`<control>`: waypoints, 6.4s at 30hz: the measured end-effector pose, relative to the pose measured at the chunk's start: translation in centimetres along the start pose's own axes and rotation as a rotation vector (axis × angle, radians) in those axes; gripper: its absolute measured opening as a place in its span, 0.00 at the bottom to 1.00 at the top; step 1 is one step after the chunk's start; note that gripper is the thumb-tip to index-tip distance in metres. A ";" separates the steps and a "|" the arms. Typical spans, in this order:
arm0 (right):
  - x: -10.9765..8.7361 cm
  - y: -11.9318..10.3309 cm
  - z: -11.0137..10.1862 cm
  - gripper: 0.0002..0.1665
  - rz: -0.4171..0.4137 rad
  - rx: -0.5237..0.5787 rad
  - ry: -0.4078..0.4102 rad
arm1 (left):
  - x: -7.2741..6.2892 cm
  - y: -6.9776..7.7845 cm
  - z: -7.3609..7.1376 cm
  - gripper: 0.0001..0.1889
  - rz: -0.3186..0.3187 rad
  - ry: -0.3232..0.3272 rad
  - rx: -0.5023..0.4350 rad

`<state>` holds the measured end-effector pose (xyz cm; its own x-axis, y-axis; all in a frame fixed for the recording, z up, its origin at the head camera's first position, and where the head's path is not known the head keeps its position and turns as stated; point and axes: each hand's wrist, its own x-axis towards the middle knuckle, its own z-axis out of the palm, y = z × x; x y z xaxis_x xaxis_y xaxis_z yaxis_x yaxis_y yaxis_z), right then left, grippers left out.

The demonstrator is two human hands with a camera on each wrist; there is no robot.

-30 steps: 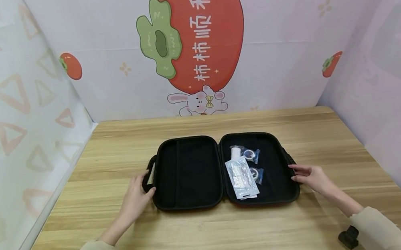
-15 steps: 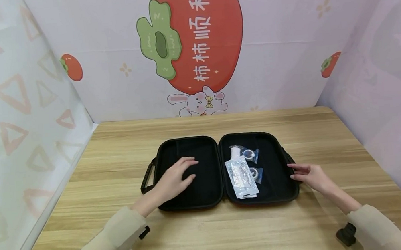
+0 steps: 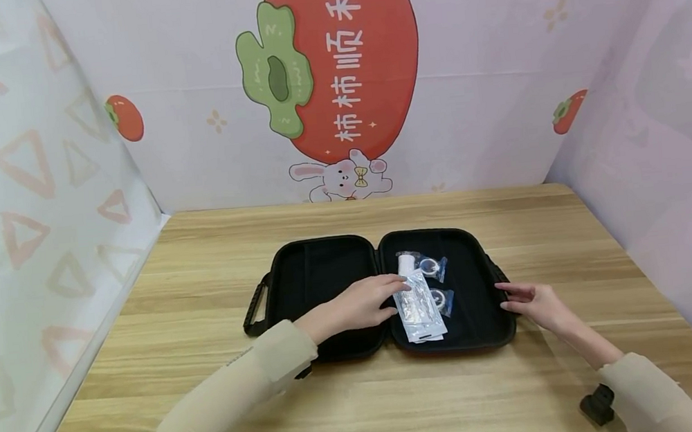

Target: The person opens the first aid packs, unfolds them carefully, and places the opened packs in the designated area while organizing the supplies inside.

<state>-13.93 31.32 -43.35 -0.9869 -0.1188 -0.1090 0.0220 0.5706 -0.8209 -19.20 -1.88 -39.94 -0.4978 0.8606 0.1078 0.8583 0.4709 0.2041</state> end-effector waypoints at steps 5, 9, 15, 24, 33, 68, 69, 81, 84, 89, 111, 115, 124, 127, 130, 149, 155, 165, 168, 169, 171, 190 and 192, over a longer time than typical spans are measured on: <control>0.0 0.0 0.0 0.28 -0.002 -0.004 -0.003 | 1.3 0.0 0.8 0.23 0.061 -0.083 0.062; 0.0 0.0 -0.1 0.27 0.003 -0.008 -0.001 | 1.9 0.1 1.0 0.25 0.059 -0.157 0.087; 0.0 0.0 -0.2 0.28 0.006 0.001 -0.012 | 2.7 0.3 1.0 0.27 0.049 -0.250 0.151; 0.0 0.0 0.0 0.28 0.002 -0.011 -0.008 | 3.6 0.4 0.5 0.27 0.007 -0.339 0.120; 0.0 -0.1 0.0 0.28 0.009 -0.005 -0.011 | 3.3 -0.2 0.9 0.26 0.007 -0.316 0.069; -0.1 0.0 -0.1 0.29 0.008 0.049 -0.020 | 3.1 -0.7 -0.2 0.07 -0.188 0.261 -0.544; -0.1 0.0 -0.1 0.29 0.011 0.038 -0.018 | 3.0 -0.7 -0.2 0.07 -0.200 0.266 -0.548; -0.1 0.0 -0.1 0.29 0.007 0.078 -0.028 | 1.1 -2.2 -1.4 0.11 -0.402 0.306 -0.756; -0.1 0.0 -0.1 0.29 0.003 0.060 -0.023 | 0.3 -2.7 -1.7 0.11 -0.433 0.320 -0.798; -0.2 -0.1 0.0 0.28 0.006 0.042 -0.016 | -1.3 -3.8 -2.1 0.12 -0.469 0.342 -0.816; -0.2 -0.2 0.0 0.28 0.007 0.040 -0.011 | -8.4 -8.6 -3.9 0.17 -0.753 0.508 -0.801; -0.2 0.0 0.1 0.28 0.009 0.036 -0.009 | -9.6 -9.4 -4.0 0.17 -0.793 0.511 -0.808; 0.0 0.2 0.1 0.29 0.001 0.046 -0.007 | -11.6 -10.9 -4.2 0.18 -0.880 0.466 -0.782; 0.0 0.2 0.1 0.29 0.005 0.047 0.000 | -12.1 -11.3 -4.3 0.18 -0.897 0.452 -0.783; -0.1 0.3 0.2 0.29 0.005 0.050 0.001 | -12.4 -11.7 -4.3 0.18 -0.918 0.450 -0.789; -0.2 0.3 0.1 0.29 0.000 0.040 0.000 | -11.8 -12.8 -3.5 0.18 -1.011 0.382 -0.835; -0.2 0.5 0.2 0.29 -0.009 0.045 0.006 | -11.2 -12.6 -3.3 0.20 -1.019 0.360 -0.849; -0.2 0.4 0.2 0.29 0.007 0.038 0.006 | -10.7 -13.1 -2.9 0.20 -1.039 0.330 -0.866; -0.2 0.5 0.2 0.29 0.007 0.033 0.007 | -10.7 -13.1 -2.9 0.20 -1.054 0.313 -0.865; -0.1 0.6 0.2 0.29 0.002 0.028 0.005 | -10.7 -13.0 -2.9 0.21 -1.058 0.308 -0.869; -0.1 0.6 0.2 0.29 0.004 0.032 0.009 | -10.6 -12.9 -3.0 0.22 -1.060 0.298 -0.871; 0.0 0.4 0.0 0.28 0.000 0.017 0.000 | -7.9 -15.1 0.4 0.20 -1.072 0.303 -0.970; 0.0 0.3 0.0 0.28 -0.004 0.023 0.000 | -7.7 -15.8 1.5 0.19 -1.051 0.306 -1.006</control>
<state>-13.88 31.48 -43.63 -0.9870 -0.1212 -0.1057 0.0217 0.5512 -0.8341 -28.78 -15.66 -45.44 -0.9356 0.0862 -0.3423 -0.2827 0.3976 0.8729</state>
